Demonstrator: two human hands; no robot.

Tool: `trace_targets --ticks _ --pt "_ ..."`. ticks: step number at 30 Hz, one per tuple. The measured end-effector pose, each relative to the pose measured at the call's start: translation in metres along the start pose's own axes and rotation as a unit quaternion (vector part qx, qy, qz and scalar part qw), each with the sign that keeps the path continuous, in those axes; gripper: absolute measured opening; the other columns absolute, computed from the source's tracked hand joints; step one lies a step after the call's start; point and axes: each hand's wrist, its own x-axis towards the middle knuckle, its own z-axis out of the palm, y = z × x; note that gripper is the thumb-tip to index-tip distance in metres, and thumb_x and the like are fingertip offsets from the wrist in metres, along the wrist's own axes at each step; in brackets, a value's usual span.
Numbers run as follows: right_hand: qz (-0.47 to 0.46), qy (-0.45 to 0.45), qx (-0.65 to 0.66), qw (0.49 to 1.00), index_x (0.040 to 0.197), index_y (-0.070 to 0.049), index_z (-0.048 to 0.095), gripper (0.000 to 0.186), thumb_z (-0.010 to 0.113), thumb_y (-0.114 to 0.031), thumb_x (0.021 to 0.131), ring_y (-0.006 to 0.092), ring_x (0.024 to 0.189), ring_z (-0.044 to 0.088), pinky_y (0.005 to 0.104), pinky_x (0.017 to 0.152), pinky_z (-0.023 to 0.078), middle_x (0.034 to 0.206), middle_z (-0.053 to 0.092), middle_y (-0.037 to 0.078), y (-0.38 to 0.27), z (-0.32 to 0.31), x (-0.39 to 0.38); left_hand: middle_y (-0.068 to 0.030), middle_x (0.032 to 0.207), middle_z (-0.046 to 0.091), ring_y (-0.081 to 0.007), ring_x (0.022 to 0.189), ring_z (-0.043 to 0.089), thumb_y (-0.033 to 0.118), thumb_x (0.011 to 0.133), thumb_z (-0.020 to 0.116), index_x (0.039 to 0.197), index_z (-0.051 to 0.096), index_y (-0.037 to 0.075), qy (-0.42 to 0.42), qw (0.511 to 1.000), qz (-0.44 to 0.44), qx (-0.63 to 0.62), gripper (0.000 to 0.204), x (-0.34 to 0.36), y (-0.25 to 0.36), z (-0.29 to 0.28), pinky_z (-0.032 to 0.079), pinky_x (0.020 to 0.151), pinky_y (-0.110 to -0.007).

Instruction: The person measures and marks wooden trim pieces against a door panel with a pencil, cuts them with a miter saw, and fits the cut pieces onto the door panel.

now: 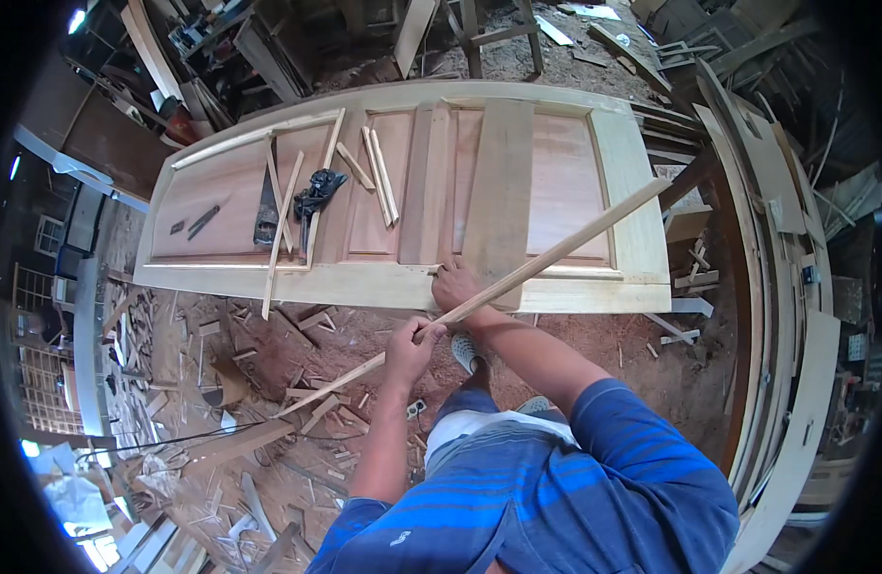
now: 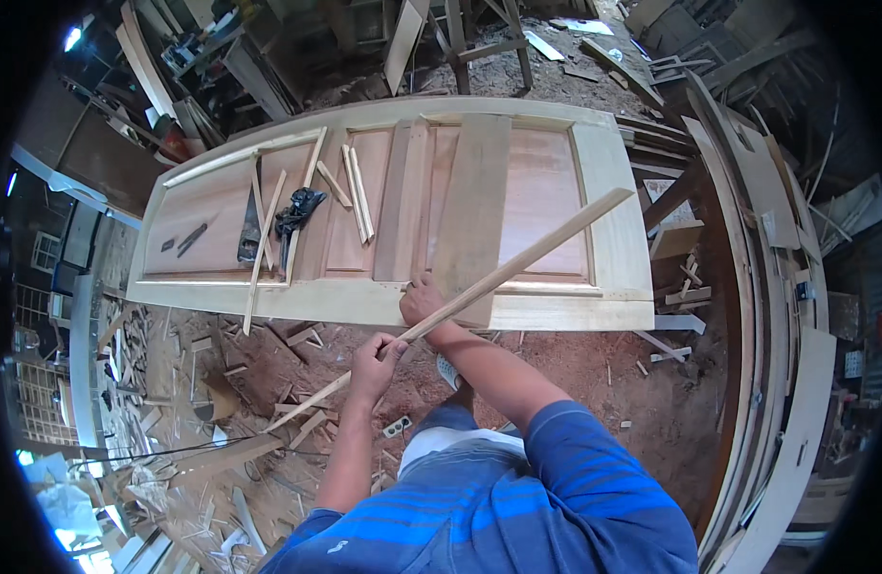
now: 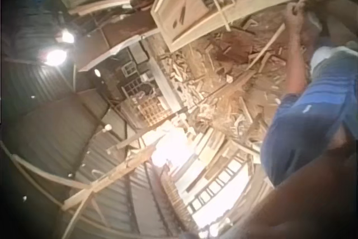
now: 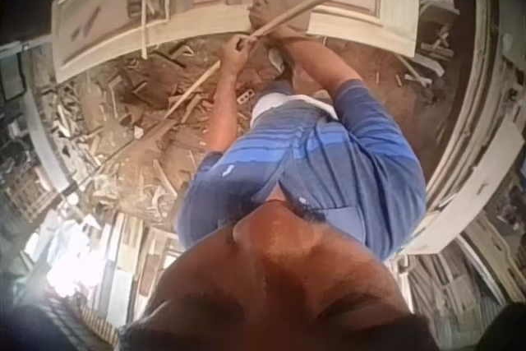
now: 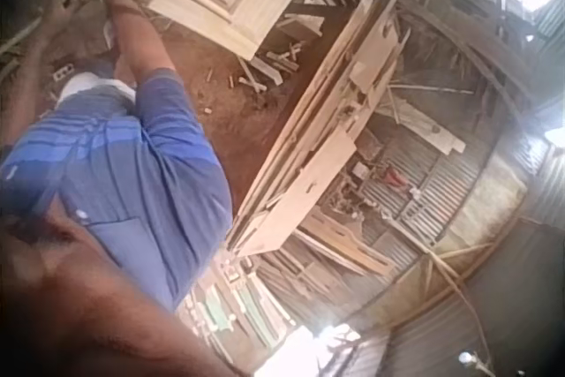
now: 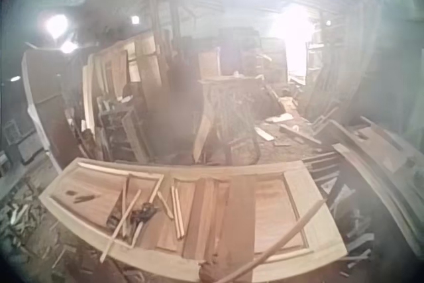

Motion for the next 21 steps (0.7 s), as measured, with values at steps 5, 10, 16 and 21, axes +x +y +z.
trace_targets --ticks 5,10,16,21 --pt "0.042 -0.171 -0.096 0.980 0.091 -0.017 0.084 0.022 0.064 -0.027 0.094 0.0229 0.099 0.069 0.0436 0.094 0.039 0.098 0.081 0.006 -0.019 0.030 0.043 -0.0035 0.074 0.067 -0.0135 0.068 0.057 0.030 0.096 0.083 0.094 0.073 0.002 -0.052 0.998 -0.031 -0.005 0.030 0.036 -0.022 -0.024 0.050 0.066 -0.031" --pt "0.046 -0.202 -0.089 0.974 0.103 -0.008 0.081 0.027 0.061 -0.025 0.096 0.0223 0.099 0.071 0.0439 0.095 0.040 0.088 0.078 0.005 -0.027 0.027 0.053 -0.0035 0.069 0.062 -0.0115 0.065 0.052 0.031 0.097 0.081 0.089 0.073 0.001 -0.061 0.998 -0.034 -0.007 0.032 0.059 -0.010 -0.045 0.046 0.062 -0.032" --pt "0.038 -0.072 -0.156 0.984 0.108 -0.005 0.071 0.028 0.063 -0.028 0.096 0.0266 0.101 0.070 0.0433 0.095 0.044 0.103 0.073 0.015 -0.035 0.043 0.027 -0.0135 0.062 0.061 -0.0256 0.058 0.058 0.051 0.098 0.076 0.084 0.072 0.002 -0.081 0.997 0.004 0.020 0.050 0.093 0.059 -0.051 0.047 0.058 -0.040" --pt "0.134 0.035 0.514 0.847 0.109 -0.009 0.071 0.020 0.068 -0.023 0.095 0.0255 0.094 0.070 0.0396 0.087 0.050 0.095 0.070 0.011 -0.034 0.092 0.012 -0.0146 0.061 0.057 -0.0262 0.055 0.055 0.051 0.100 0.073 0.079 0.068 0.002 -0.077 0.996 0.049 -0.022 0.054 0.109 0.112 -0.029 0.045 0.056 -0.041"
